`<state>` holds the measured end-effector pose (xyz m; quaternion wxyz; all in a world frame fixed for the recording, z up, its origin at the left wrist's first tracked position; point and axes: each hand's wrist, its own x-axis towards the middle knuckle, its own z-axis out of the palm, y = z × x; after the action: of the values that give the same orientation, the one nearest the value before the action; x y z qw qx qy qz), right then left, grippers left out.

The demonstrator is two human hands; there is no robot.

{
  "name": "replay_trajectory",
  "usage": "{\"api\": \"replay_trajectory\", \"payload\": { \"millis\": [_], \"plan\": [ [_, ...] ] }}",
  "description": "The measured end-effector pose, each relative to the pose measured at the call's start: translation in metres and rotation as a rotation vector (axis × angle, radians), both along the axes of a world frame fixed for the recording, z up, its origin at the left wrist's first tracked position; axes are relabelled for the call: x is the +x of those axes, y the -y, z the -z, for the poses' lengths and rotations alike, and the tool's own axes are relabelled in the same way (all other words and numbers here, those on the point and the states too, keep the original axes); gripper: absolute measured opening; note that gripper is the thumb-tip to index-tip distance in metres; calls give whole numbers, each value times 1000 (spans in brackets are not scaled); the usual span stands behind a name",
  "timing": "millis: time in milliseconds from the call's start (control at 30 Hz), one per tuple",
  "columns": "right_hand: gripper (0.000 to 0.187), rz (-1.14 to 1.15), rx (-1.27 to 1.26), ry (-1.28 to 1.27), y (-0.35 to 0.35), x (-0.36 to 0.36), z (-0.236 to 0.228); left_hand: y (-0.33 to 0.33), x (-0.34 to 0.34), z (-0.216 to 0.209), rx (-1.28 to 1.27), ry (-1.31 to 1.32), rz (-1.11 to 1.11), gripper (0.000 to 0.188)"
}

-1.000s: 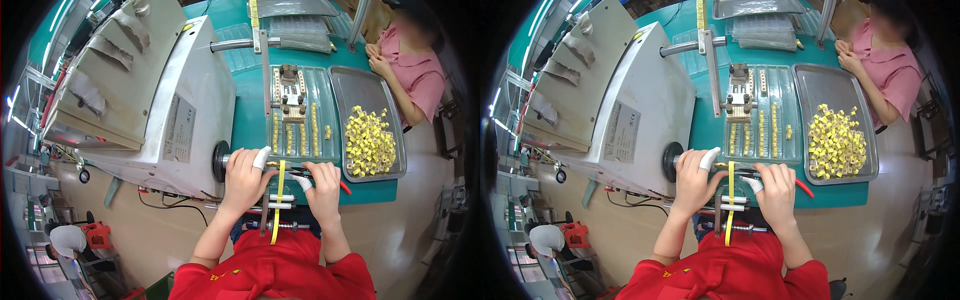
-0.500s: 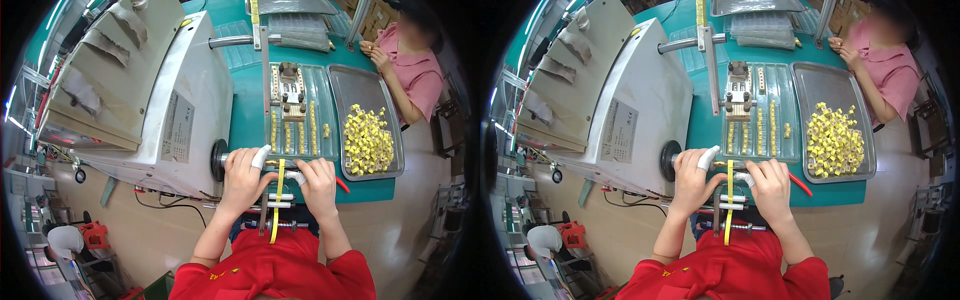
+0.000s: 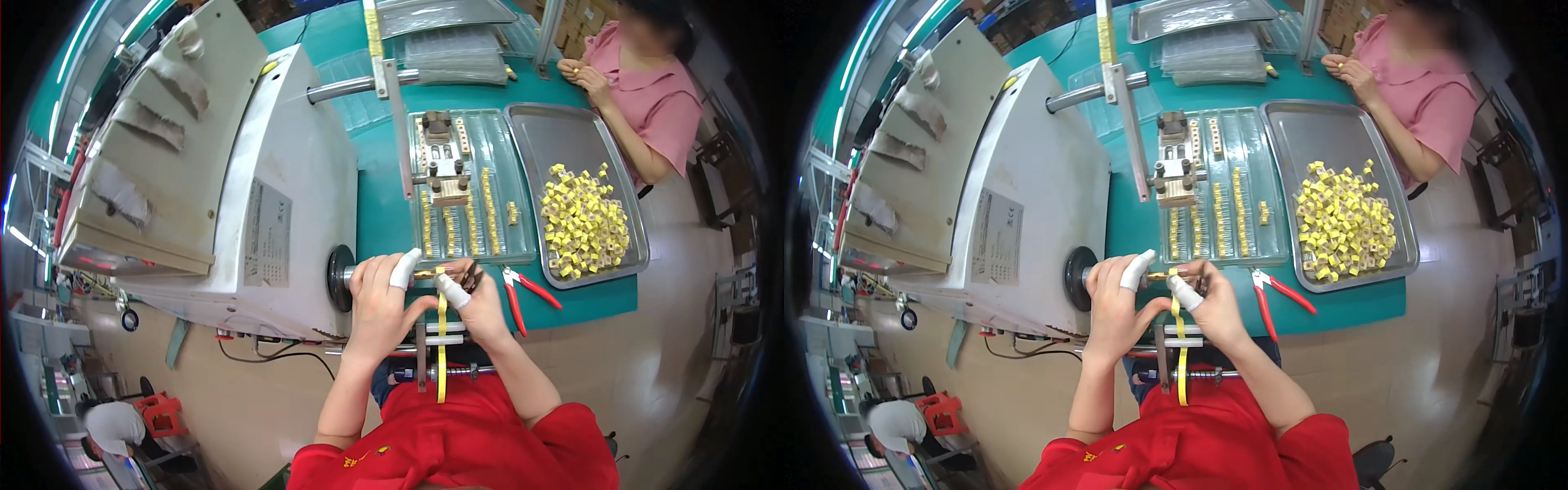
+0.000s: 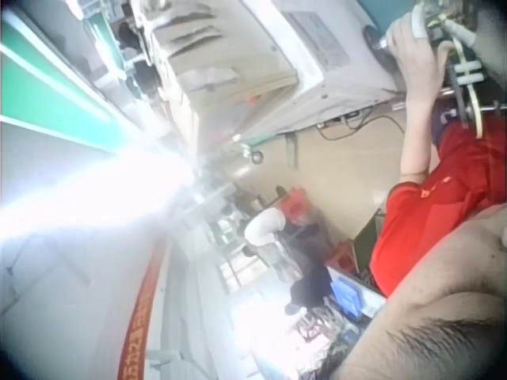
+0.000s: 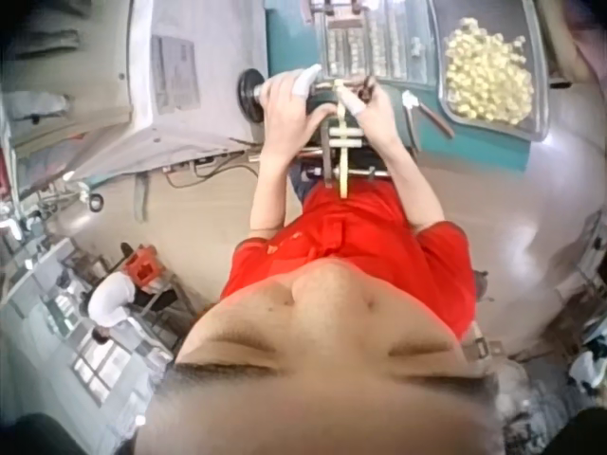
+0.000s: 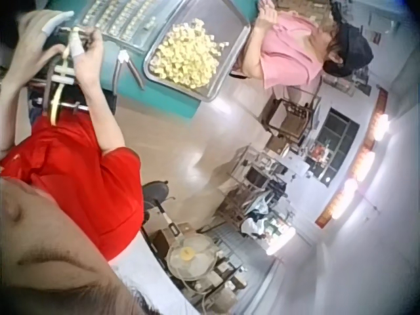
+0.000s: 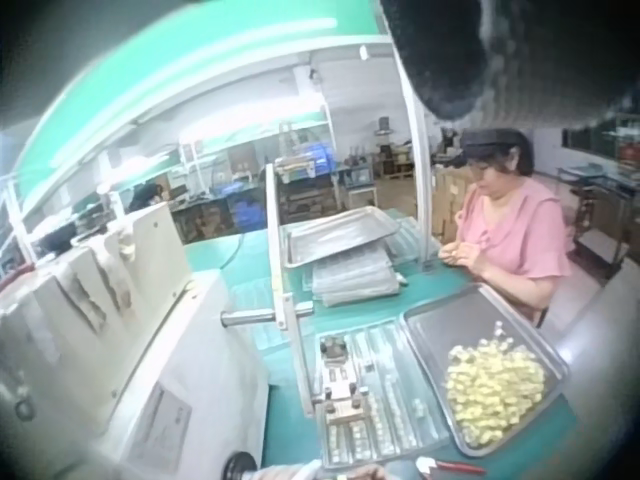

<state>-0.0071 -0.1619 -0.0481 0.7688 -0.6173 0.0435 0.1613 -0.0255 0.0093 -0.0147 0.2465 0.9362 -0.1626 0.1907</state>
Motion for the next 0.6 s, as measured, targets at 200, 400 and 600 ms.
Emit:
{"api": "replay_trajectory", "payload": {
  "millis": [200,400,600],
  "plan": [
    [16,413,448,119,24,12,35,-1,1,-3,6,-16,0,73],
    [42,745,-1009,532,105,38,-11,-1,-1,-3,15,-5,-2,73],
    [48,681,-1475,409,113,52,-11,2,1,-2,5,7,-11,72]
  ]
}}
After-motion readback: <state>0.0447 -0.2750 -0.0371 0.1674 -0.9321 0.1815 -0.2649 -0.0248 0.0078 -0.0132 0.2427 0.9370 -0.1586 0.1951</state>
